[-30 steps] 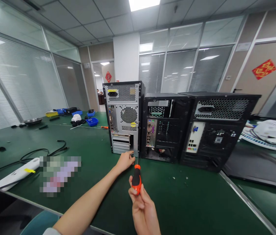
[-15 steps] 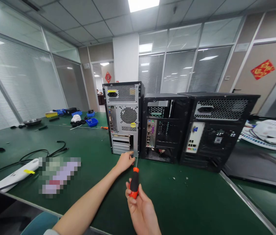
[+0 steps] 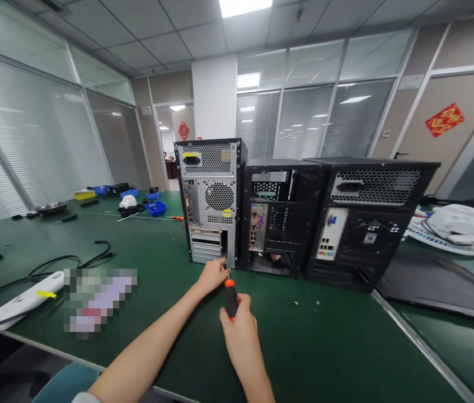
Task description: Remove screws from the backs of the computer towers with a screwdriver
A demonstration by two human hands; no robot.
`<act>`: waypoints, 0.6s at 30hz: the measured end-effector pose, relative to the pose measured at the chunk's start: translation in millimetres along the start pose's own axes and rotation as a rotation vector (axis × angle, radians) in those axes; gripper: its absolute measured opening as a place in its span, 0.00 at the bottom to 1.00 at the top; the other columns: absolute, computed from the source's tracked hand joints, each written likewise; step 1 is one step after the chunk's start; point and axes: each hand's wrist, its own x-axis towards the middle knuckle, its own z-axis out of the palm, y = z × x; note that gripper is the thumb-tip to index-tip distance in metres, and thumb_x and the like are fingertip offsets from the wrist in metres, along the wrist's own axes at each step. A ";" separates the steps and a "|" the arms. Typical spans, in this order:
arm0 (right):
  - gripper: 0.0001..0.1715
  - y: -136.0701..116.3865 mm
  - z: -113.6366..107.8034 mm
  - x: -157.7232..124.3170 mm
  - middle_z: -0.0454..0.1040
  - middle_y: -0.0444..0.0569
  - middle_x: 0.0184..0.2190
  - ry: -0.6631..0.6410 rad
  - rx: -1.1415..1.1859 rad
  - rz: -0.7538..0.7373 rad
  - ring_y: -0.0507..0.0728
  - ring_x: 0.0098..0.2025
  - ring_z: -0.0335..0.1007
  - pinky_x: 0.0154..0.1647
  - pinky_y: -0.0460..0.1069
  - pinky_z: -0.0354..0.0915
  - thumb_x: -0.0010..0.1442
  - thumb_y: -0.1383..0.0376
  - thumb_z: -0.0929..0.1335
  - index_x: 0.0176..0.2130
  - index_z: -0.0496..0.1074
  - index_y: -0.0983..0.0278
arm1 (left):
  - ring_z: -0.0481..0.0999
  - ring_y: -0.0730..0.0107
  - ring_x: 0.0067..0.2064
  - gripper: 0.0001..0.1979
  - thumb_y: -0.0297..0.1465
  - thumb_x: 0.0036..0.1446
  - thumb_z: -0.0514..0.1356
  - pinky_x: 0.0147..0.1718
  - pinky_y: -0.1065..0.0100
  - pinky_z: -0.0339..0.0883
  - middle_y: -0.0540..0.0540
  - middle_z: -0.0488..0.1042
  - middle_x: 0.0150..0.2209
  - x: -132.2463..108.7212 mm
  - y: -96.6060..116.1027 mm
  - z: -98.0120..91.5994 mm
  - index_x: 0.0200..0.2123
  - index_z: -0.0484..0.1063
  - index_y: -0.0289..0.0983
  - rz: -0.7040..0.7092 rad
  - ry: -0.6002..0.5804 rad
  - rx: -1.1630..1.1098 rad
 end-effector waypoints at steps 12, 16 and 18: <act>0.05 -36.4 -11.3 -23.5 0.71 0.47 0.36 0.175 -0.968 -0.085 0.57 0.31 0.71 0.25 0.47 0.54 0.56 0.65 0.59 0.36 0.56 0.60 | 0.76 0.66 0.37 0.22 0.30 0.52 0.52 0.41 0.70 0.65 0.45 0.77 0.26 1.1 -2.4 -0.9 0.51 0.66 0.31 0.006 -0.033 -0.082; 0.02 -34.5 -15.5 -24.0 0.70 0.46 0.38 0.144 -1.080 -0.110 0.56 0.31 0.71 0.24 0.47 0.53 0.58 0.65 0.58 0.35 0.53 0.60 | 0.76 0.66 0.36 0.22 0.30 0.51 0.52 0.40 0.70 0.66 0.45 0.77 0.26 1.6 -4.0 1.4 0.50 0.67 0.31 0.020 -0.019 -0.084; 0.03 -32.4 -15.7 -23.4 0.69 0.46 0.37 0.124 -1.084 -0.115 0.56 0.31 0.71 0.24 0.47 0.54 0.58 0.66 0.58 0.34 0.53 0.60 | 0.76 0.66 0.36 0.23 0.30 0.51 0.51 0.40 0.70 0.66 0.45 0.77 0.25 1.9 -5.0 2.3 0.50 0.67 0.30 0.029 -0.017 -0.083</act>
